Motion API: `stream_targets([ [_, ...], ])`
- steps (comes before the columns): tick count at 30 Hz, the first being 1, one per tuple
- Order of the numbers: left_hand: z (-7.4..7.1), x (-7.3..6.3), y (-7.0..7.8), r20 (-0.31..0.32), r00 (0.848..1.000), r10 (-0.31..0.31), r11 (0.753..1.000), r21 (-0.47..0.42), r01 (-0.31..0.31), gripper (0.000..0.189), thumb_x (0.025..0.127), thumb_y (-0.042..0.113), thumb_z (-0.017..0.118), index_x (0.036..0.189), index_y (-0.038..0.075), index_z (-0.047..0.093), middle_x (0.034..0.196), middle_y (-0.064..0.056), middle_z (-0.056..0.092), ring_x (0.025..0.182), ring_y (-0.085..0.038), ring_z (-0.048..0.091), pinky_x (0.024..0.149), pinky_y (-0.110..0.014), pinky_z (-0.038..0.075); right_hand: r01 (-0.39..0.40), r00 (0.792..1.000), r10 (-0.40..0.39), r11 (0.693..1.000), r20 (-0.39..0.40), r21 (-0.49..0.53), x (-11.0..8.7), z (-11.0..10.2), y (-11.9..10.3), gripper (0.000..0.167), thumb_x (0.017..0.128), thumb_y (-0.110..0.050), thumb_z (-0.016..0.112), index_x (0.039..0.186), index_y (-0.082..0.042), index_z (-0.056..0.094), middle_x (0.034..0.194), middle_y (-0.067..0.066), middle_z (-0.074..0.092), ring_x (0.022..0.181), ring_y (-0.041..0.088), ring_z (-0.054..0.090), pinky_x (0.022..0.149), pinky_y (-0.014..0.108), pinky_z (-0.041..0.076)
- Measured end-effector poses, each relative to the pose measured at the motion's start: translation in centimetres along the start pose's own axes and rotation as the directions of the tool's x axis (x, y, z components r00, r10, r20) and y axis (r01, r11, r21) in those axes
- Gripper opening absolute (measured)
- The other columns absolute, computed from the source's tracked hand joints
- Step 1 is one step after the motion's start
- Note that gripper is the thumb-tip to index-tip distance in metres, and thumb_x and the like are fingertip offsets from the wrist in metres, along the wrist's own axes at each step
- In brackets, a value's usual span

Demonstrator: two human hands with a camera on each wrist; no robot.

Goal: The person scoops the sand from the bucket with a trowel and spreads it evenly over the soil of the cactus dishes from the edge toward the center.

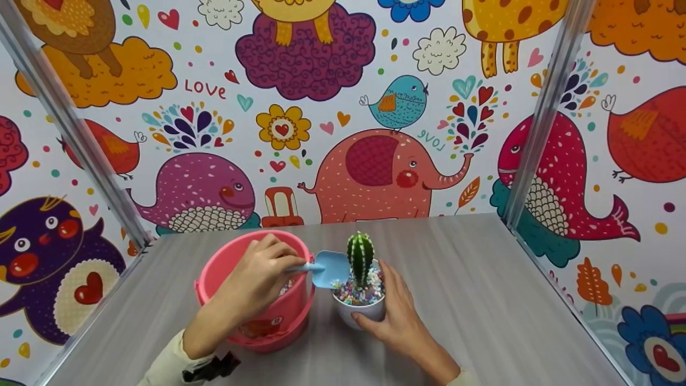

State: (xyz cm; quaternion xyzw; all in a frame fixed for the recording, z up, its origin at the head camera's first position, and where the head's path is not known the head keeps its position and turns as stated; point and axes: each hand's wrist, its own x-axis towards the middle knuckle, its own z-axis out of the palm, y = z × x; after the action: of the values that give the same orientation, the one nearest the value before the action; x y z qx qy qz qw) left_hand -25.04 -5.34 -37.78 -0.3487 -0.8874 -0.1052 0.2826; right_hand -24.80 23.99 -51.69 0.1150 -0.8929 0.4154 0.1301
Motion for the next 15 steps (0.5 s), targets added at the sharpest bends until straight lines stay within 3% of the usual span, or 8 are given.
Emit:
stream_targets([
  [10,0.21,-0.21,0.75,-0.005,0.999,0.032,0.994,0.104,-0.031,0.040,0.080,0.030,0.098,0.117,0.019,0.085,0.113,-0.001,0.078,0.111,-0.018,0.060,0.087,-0.032,0.051,0.041,0.985,-0.056,0.995,-0.163,-0.094,-0.36,0.79,-0.86,0.125,0.070,-0.048,0.103,0.167,-0.012,0.033,0.158,0.019,0.046,0.145,0.039,0.048,0.118,0.071,0.042],
  [15,0.20,-0.29,0.90,0.005,1.000,0.028,0.994,0.109,-0.029,0.042,0.080,0.030,0.098,0.119,0.019,0.085,0.113,-0.001,0.078,0.113,-0.018,0.060,0.088,-0.033,0.052,0.035,0.981,-0.056,0.992,-0.185,-0.118,-0.52,0.96,-0.93,0.125,0.070,-0.052,0.102,0.166,-0.012,0.035,0.156,0.019,0.046,0.143,0.039,0.048,0.117,0.071,0.041],
])
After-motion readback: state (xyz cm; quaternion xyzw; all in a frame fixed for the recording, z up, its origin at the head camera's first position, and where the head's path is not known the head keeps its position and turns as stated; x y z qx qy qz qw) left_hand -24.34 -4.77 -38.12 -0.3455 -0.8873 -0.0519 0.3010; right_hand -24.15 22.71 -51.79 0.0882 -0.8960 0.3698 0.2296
